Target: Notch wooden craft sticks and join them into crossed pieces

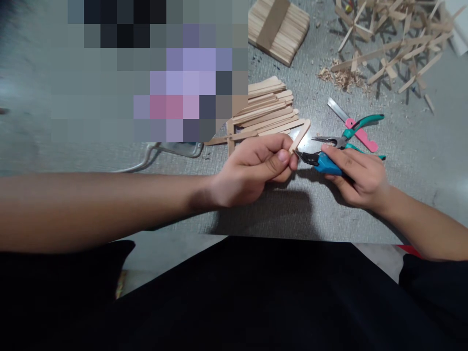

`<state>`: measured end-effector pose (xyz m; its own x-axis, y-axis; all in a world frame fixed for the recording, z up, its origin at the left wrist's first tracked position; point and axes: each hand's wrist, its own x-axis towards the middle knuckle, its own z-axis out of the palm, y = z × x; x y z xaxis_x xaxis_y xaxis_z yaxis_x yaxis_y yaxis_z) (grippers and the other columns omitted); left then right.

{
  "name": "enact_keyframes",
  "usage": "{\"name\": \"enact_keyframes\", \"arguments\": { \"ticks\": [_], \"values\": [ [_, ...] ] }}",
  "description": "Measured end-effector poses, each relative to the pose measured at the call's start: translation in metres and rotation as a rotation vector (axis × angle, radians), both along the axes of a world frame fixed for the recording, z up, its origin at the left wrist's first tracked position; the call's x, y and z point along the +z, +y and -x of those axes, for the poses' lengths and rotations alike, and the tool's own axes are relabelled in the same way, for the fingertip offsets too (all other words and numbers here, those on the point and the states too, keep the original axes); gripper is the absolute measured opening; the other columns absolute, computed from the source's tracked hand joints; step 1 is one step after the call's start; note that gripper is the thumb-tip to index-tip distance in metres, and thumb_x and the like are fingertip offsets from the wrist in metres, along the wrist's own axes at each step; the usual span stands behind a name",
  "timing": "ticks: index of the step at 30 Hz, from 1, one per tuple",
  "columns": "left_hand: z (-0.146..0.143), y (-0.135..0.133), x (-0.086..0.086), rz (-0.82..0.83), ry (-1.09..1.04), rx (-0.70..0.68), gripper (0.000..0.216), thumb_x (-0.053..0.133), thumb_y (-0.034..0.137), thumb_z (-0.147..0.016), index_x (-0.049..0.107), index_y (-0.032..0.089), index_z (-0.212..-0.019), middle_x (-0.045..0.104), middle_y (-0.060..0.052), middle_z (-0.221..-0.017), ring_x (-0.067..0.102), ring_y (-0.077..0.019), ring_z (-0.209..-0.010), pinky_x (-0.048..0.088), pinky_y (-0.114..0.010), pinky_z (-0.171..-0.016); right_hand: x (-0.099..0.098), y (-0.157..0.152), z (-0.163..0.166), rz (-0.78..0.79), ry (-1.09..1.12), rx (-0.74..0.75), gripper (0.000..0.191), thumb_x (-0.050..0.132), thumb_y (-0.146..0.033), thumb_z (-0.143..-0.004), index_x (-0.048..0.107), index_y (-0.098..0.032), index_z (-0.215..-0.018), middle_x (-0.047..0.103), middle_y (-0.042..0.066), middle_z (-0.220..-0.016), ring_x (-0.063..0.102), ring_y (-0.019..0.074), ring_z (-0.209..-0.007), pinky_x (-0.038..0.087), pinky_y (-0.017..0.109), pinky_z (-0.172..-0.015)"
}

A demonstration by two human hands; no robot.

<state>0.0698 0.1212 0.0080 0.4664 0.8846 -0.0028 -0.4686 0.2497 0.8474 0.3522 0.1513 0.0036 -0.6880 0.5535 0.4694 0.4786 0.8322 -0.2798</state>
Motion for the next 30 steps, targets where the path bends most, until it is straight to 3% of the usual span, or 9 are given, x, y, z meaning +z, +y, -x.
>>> {"name": "enact_keyframes", "arguments": {
  "ticks": [4, 10, 16, 23, 30],
  "values": [
    [0.0, -0.0005, -0.0019, 0.011, 0.012, -0.004, 0.049, 0.086, 0.061, -0.105, 0.062, 0.022, -0.087, 0.04, 0.009, -0.064, 0.032, -0.0071, -0.053, 0.024, -0.027, -0.05, 0.0014, 0.0008, 0.0014, 0.019, 0.023, 0.026, 0.056, 0.072, -0.036, -0.115, 0.067, -0.03, -0.17, 0.088, 0.004, -0.109, 0.079, 0.0206, -0.077, 0.058, 0.033, -0.064],
    [-0.0007, 0.001, -0.0015, 0.009, 0.003, -0.015, 0.048, 0.087, 0.058, -0.104, 0.063, 0.021, -0.087, 0.044, 0.008, -0.065, 0.032, -0.0067, -0.054, 0.025, -0.027, -0.049, -0.0009, 0.0011, -0.0014, 0.011, -0.01, 0.015, 0.05, 0.069, -0.039, -0.117, 0.07, -0.028, -0.165, 0.088, 0.007, -0.109, 0.079, 0.0212, -0.078, 0.059, 0.033, -0.065],
    [-0.0009, 0.0019, -0.0012, 0.008, -0.003, -0.015, 0.053, 0.088, 0.064, -0.103, 0.062, 0.022, -0.088, 0.041, 0.009, -0.065, 0.03, -0.0063, -0.053, 0.024, -0.027, -0.049, -0.0013, 0.002, 0.0017, -0.011, 0.031, 0.08, 0.061, 0.075, -0.034, -0.115, 0.064, -0.026, -0.174, 0.089, 0.008, -0.112, 0.08, 0.0209, -0.08, 0.057, 0.033, -0.065],
    [0.0015, 0.0026, -0.0037, 0.013, 0.007, -0.04, 0.056, 0.087, 0.069, -0.102, 0.061, 0.022, -0.087, 0.042, 0.008, -0.065, 0.031, -0.0064, -0.051, 0.023, -0.026, -0.047, -0.002, 0.0004, 0.0028, -0.12, 0.05, 0.007, 0.064, 0.078, -0.028, -0.108, 0.067, -0.031, -0.172, 0.089, 0.007, -0.112, 0.083, 0.0228, -0.084, 0.064, 0.035, -0.07],
    [0.0026, 0.0046, -0.0029, 0.024, -0.003, -0.102, 0.059, 0.088, 0.072, -0.102, 0.06, 0.022, -0.086, 0.043, 0.008, -0.063, 0.033, -0.0063, -0.051, 0.025, -0.025, -0.048, -0.0055, -0.0022, 0.0008, -0.195, 0.054, -0.073, 0.06, 0.077, -0.025, -0.104, 0.074, -0.032, -0.164, 0.087, 0.007, -0.101, 0.079, 0.0224, -0.077, 0.061, 0.037, -0.067]
  ]
}}
